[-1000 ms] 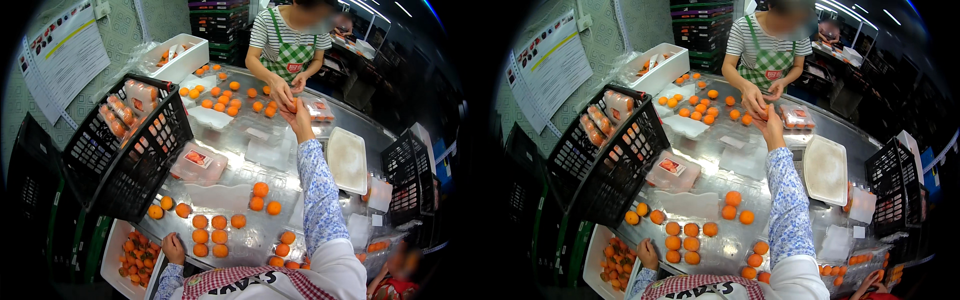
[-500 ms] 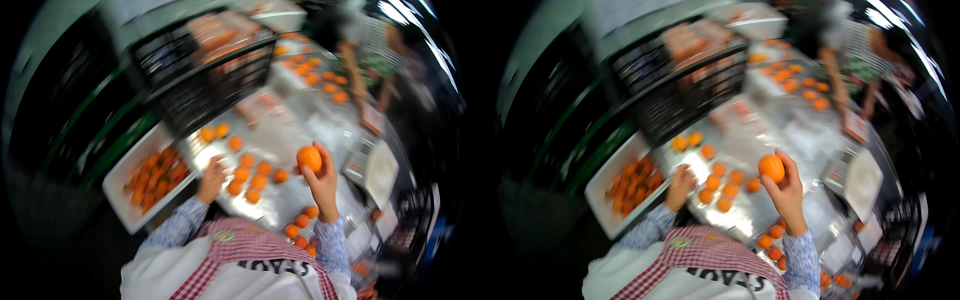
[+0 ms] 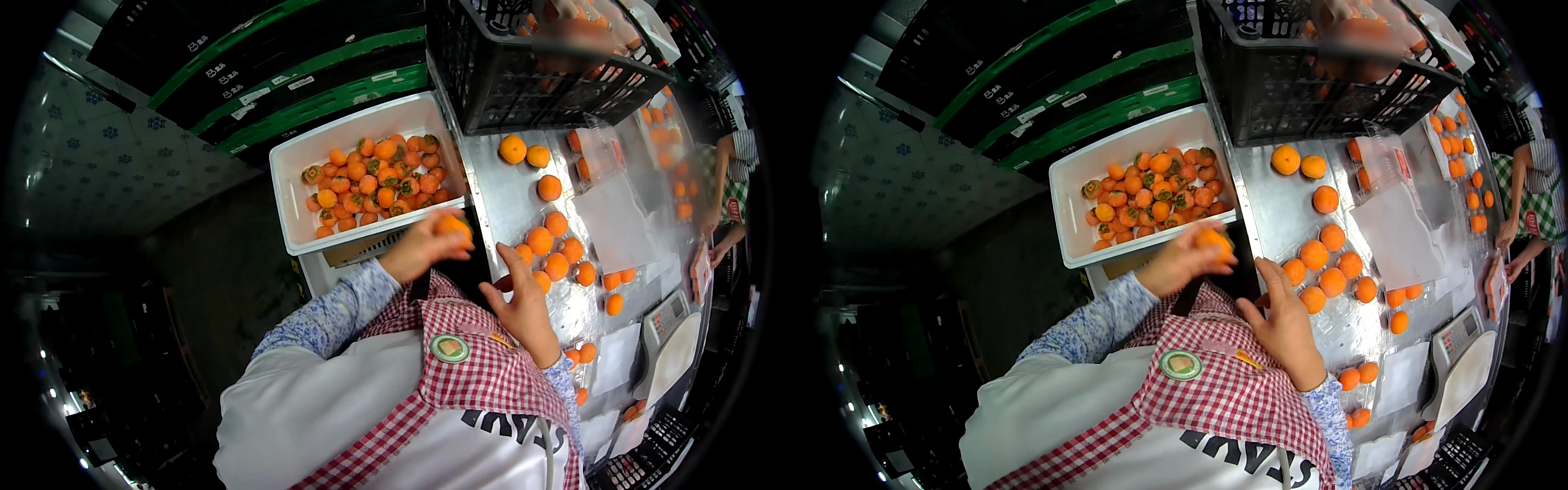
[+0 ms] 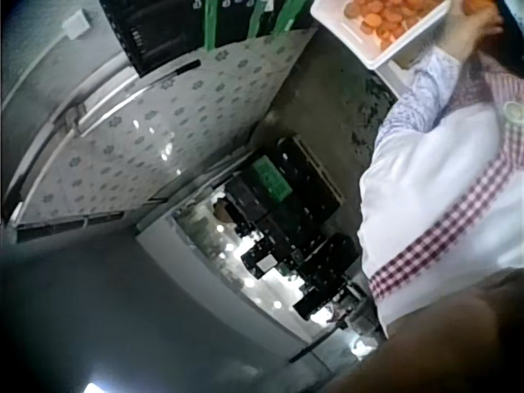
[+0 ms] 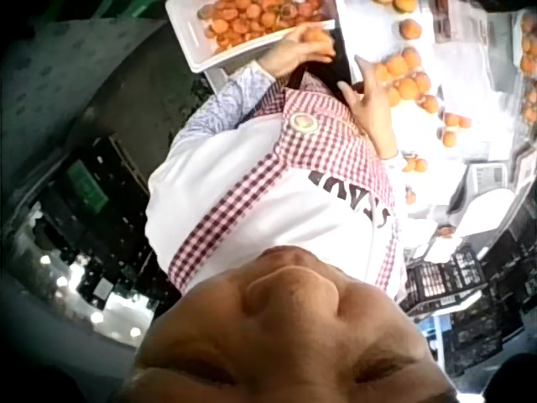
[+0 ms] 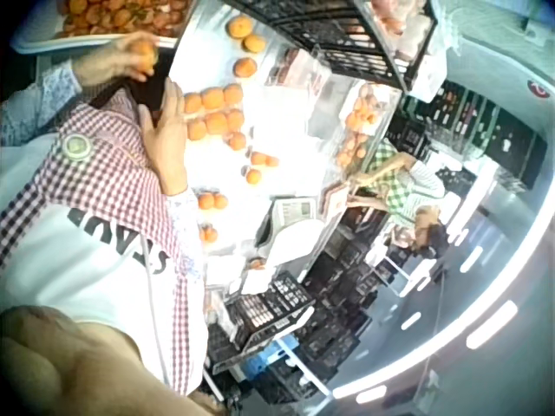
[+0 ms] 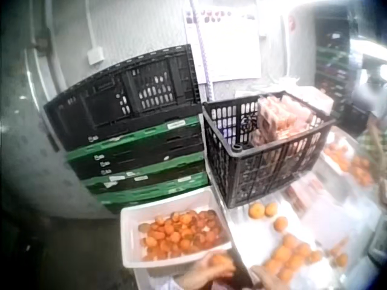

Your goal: The person arranges persimmons into clear plastic trays on a stainless steel table, then places a white foam sheet over the fruit and seals the tray with a plastic lid. The person repeats this process, handling persimmons one at a time and occasionally removing the calyx before packing.

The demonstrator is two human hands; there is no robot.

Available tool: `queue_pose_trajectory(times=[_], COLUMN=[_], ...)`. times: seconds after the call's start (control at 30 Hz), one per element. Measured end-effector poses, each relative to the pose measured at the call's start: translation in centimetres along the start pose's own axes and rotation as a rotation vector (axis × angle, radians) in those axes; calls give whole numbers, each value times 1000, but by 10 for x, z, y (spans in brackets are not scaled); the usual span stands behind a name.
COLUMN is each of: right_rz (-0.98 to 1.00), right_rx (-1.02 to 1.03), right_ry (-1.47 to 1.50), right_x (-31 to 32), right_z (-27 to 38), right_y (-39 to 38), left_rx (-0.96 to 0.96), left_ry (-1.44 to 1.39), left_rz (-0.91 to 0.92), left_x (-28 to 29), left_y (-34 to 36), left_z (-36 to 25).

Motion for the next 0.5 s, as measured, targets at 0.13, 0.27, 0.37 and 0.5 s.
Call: queue_pose_trajectory(times=[0.13, 0.27, 0.37, 0.5], right_rz=[10, -6, -68, -249], right_rx=[-62, -352, -485, -592], right_ry=[85, 274, 440, 499], right_x=[6, 3, 0, 0], right_z=[-21, -46, -62, -75], right_y=[-12, -44, -66, -95], left_rx=[-274, 46, 244, 272], left_ry=[1018, 1772, 1142, 1800], left_rz=[-439, -191, -101, -189], left_x=[164, 272, 287, 233], left_y=[42, 56, 44, 56], left_z=[14, 22, 27, 7])
Point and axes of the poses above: each hand's wrist, its own y-axis towards the middle knuckle, its own x-axis out of the back of the hand, z = x × y, the point moved 1 cm from there along y, towards the middle knuckle, and after that the axes turned 11 degrees about -x, right-handed, at the moved point
